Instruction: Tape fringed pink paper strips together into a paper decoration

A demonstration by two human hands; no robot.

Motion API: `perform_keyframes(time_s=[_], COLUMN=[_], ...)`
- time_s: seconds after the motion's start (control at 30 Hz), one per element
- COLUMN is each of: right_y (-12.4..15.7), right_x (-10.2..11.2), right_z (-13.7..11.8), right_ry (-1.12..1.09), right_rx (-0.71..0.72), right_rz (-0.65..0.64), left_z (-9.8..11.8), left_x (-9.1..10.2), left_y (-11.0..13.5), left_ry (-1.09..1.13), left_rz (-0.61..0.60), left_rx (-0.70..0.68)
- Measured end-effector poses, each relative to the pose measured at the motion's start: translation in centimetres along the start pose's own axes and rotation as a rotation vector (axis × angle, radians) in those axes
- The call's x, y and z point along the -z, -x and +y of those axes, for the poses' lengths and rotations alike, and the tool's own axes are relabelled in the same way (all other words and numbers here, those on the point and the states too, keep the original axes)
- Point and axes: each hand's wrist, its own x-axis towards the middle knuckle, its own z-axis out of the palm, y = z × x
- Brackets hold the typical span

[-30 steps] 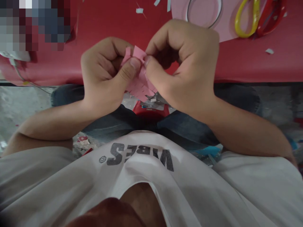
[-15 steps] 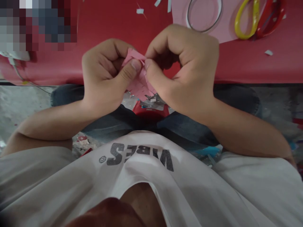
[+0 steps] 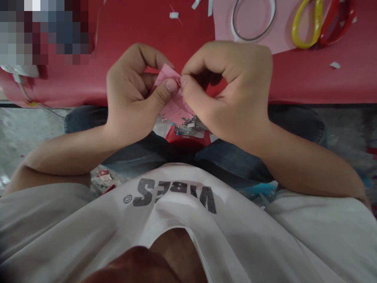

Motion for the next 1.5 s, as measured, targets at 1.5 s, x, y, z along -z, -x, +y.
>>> perform_keyframes(time_s=[1.5], right_y=[0.0], right_x=[-0.5], right_z=[1.1], right_ry=[0.064], right_rx=[0.057], right_rz=[0.089], left_z=[-0.9], left_x=[0.6], left_y=[-1.2], left_ry=[-0.126], left_rz=[-0.026], left_rx=[-0.266])
